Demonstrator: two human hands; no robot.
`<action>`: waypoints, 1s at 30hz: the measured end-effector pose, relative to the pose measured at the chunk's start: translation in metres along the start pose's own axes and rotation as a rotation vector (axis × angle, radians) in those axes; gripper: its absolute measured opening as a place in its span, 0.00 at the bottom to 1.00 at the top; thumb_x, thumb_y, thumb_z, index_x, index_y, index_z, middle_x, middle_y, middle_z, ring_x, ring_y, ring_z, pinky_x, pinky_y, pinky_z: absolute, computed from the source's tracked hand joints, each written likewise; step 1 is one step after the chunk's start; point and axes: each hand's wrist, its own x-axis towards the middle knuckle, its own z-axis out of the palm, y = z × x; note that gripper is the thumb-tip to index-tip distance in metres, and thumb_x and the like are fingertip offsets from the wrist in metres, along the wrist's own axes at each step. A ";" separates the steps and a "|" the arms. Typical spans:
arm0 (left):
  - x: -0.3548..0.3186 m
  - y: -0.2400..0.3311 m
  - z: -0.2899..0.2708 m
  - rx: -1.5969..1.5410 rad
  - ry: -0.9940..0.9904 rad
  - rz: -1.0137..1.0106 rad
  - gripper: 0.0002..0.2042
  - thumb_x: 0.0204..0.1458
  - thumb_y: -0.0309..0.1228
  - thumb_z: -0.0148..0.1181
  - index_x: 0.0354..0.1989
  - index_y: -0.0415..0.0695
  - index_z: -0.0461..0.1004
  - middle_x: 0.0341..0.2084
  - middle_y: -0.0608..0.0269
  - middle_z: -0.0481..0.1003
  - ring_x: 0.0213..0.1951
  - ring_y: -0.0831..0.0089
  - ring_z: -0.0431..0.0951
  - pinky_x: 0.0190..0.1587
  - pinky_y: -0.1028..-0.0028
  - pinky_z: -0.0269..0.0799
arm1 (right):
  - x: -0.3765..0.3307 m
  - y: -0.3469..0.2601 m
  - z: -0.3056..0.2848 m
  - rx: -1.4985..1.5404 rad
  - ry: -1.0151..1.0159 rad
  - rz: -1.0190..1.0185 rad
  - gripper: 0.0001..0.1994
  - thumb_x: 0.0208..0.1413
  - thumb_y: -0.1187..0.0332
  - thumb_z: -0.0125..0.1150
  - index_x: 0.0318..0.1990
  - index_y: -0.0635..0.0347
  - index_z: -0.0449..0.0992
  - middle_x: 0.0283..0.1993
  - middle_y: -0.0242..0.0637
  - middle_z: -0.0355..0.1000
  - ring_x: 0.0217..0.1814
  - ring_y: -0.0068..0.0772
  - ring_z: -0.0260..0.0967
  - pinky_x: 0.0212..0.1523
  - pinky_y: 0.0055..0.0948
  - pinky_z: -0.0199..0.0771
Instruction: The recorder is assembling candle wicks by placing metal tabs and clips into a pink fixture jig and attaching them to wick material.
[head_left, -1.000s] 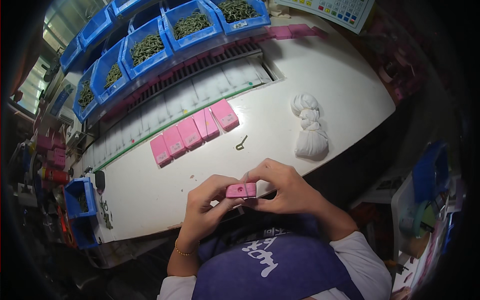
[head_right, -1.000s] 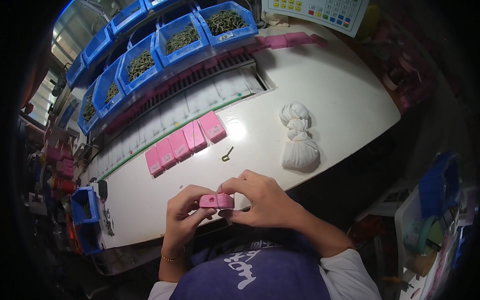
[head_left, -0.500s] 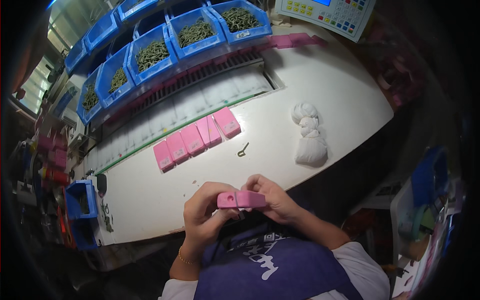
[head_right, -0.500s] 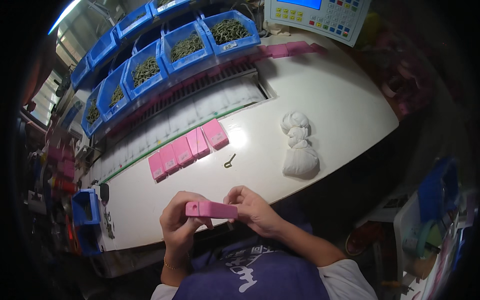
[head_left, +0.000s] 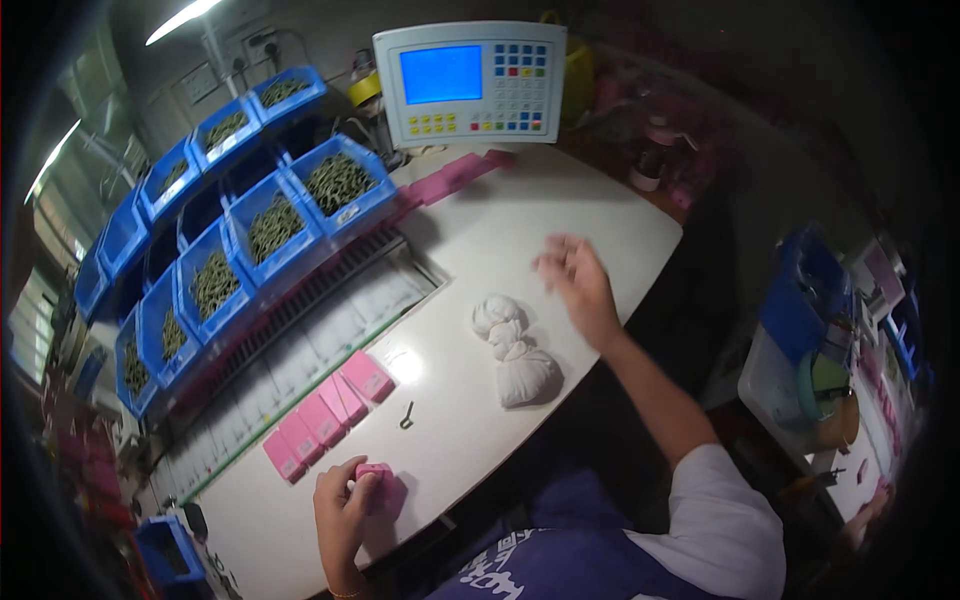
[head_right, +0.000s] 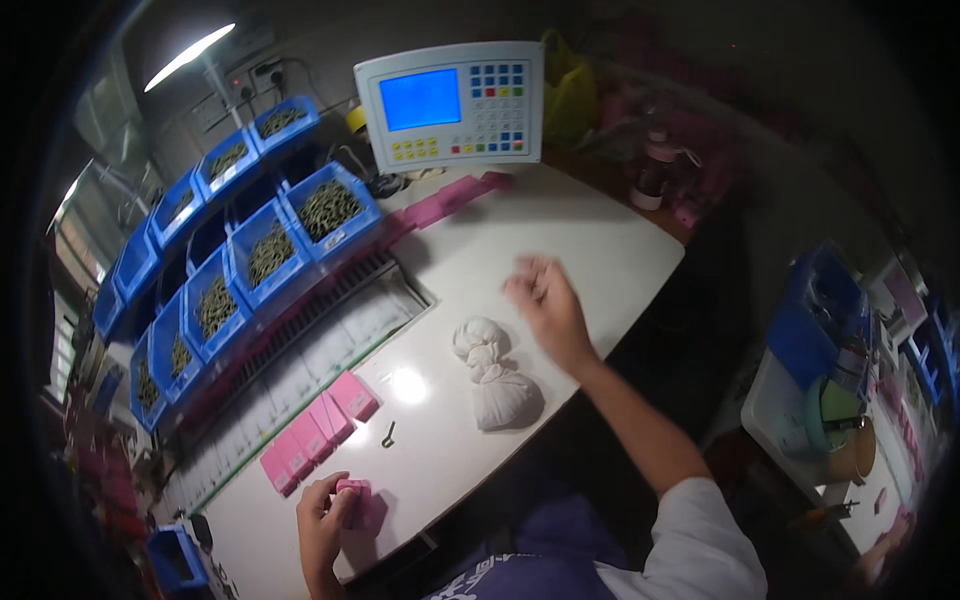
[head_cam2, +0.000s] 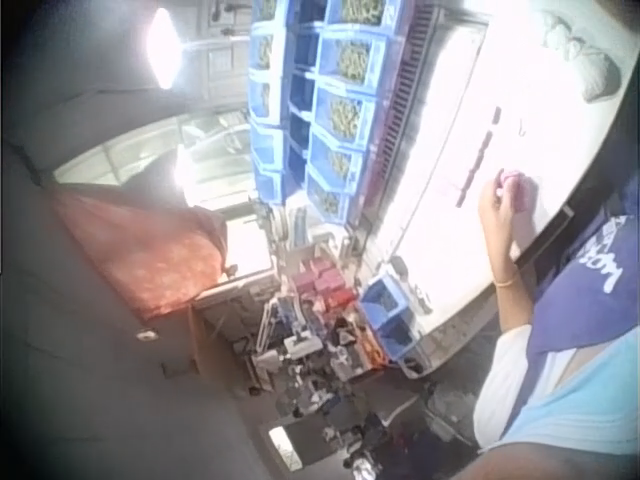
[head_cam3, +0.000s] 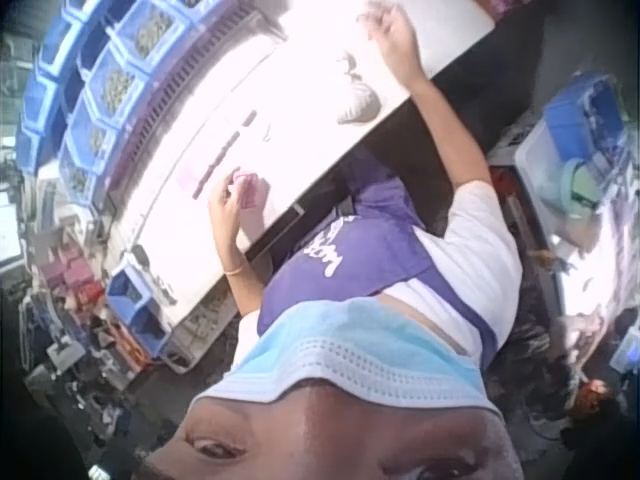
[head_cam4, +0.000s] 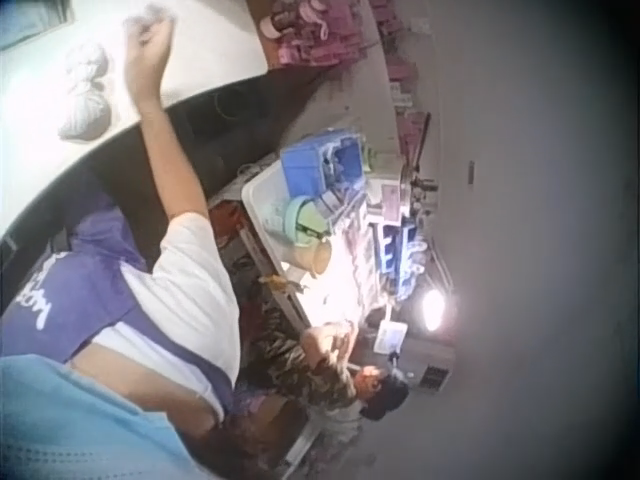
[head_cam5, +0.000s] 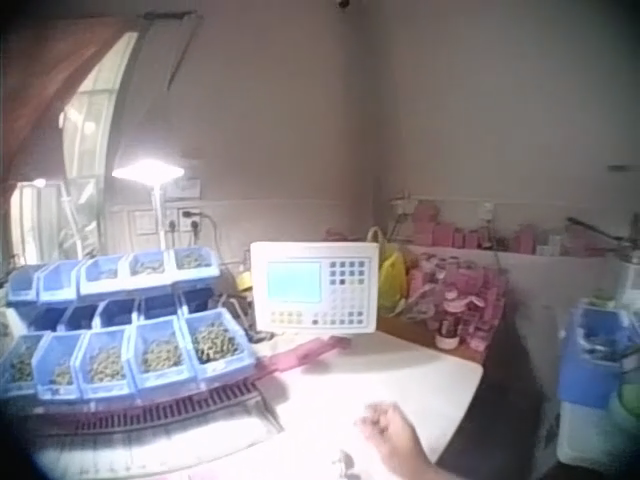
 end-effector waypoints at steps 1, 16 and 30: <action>0.003 -0.002 0.004 0.084 0.039 -0.013 0.14 0.52 0.27 0.64 0.47 0.40 0.79 0.33 0.59 0.75 0.36 0.70 0.71 0.40 0.71 0.68 | 0.030 0.007 -0.015 -0.174 0.113 -0.066 0.18 0.63 0.69 0.60 0.57 0.65 0.65 0.42 0.34 0.73 0.41 0.20 0.67 0.46 0.22 0.71; -0.042 -0.033 0.033 0.459 0.470 0.198 0.18 0.54 0.30 0.64 0.53 0.35 0.75 0.43 0.42 0.77 0.44 0.46 0.77 0.49 0.57 0.72 | 0.252 0.056 -0.054 -0.346 0.262 -0.134 0.45 0.58 0.47 0.63 0.67 0.77 0.50 0.66 0.59 0.60 0.69 0.45 0.59 0.66 0.36 0.60; -0.030 -0.036 0.024 0.038 0.568 -0.029 0.29 0.39 0.21 0.75 0.53 0.38 0.74 0.39 0.60 0.72 0.34 0.75 0.70 0.37 0.78 0.70 | 0.027 0.031 0.029 -0.110 -0.049 -0.182 0.33 0.61 0.79 0.54 0.72 0.64 0.50 0.73 0.46 0.52 0.71 0.38 0.55 0.69 0.34 0.57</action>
